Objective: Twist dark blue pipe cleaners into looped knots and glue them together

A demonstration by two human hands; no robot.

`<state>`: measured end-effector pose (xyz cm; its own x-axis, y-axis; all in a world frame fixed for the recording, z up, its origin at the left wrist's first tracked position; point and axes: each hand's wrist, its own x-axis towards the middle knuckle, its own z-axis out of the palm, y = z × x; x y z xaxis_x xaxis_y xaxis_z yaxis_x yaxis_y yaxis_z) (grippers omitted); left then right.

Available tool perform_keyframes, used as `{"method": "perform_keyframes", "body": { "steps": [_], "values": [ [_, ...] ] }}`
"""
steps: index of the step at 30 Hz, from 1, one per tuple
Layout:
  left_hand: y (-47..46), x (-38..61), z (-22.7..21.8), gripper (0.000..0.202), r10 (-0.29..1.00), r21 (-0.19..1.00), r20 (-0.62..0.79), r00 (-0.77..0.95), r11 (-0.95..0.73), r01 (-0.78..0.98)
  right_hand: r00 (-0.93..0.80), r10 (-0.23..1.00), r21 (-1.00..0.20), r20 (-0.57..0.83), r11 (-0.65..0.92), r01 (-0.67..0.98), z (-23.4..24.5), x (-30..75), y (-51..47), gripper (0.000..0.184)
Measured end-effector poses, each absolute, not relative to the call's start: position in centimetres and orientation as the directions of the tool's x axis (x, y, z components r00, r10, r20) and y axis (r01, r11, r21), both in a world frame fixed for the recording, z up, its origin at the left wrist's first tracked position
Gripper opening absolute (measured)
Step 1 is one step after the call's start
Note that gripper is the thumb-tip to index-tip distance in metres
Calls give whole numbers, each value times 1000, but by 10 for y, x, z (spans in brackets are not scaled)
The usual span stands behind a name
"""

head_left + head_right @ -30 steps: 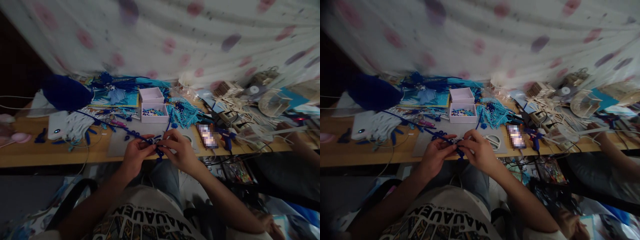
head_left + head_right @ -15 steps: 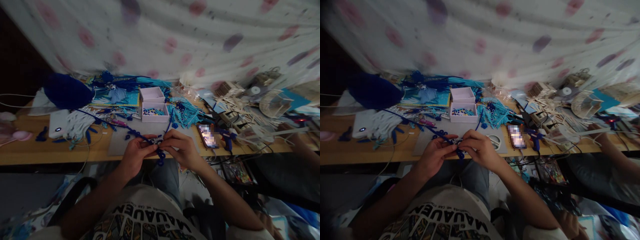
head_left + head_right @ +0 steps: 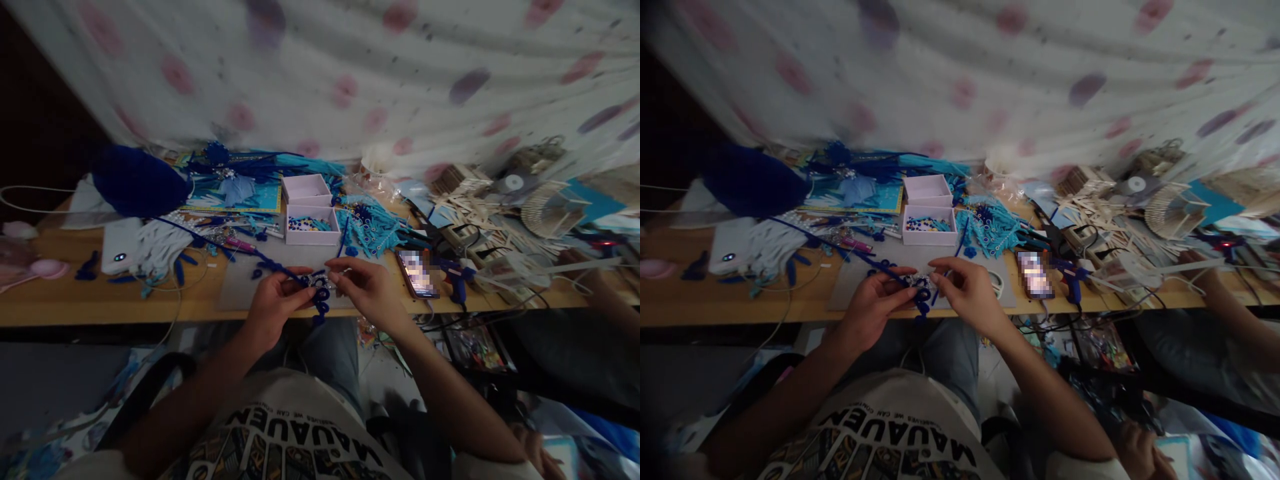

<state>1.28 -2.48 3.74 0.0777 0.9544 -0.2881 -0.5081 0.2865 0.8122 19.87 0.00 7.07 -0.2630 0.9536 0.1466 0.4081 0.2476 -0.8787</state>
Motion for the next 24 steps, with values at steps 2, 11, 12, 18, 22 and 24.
{"method": "perform_keyframes", "body": {
  "steps": [2,11,12,18,22,24],
  "values": [
    [-25,13,35,49,958,820,-280,61,271,-504,-290,956,-905,49,166,392,72,201,2,31],
    [-21,12,31,56,951,823,-299,72,296,-485,-352,935,-831,-40,165,531,79,208,3,16],
    [-21,12,31,55,952,825,-298,74,295,-481,-349,937,-828,-32,171,534,80,207,3,15],
    [-22,15,31,58,951,834,-296,90,303,-460,-317,947,-825,-44,145,546,84,205,1,14],
    [-22,17,31,63,954,849,-293,62,289,-442,-275,958,-822,-74,98,562,83,201,-3,14],
    [-22,18,31,64,955,860,-294,37,281,-426,-244,967,-836,-77,71,544,81,197,-5,11]
  ]
}}
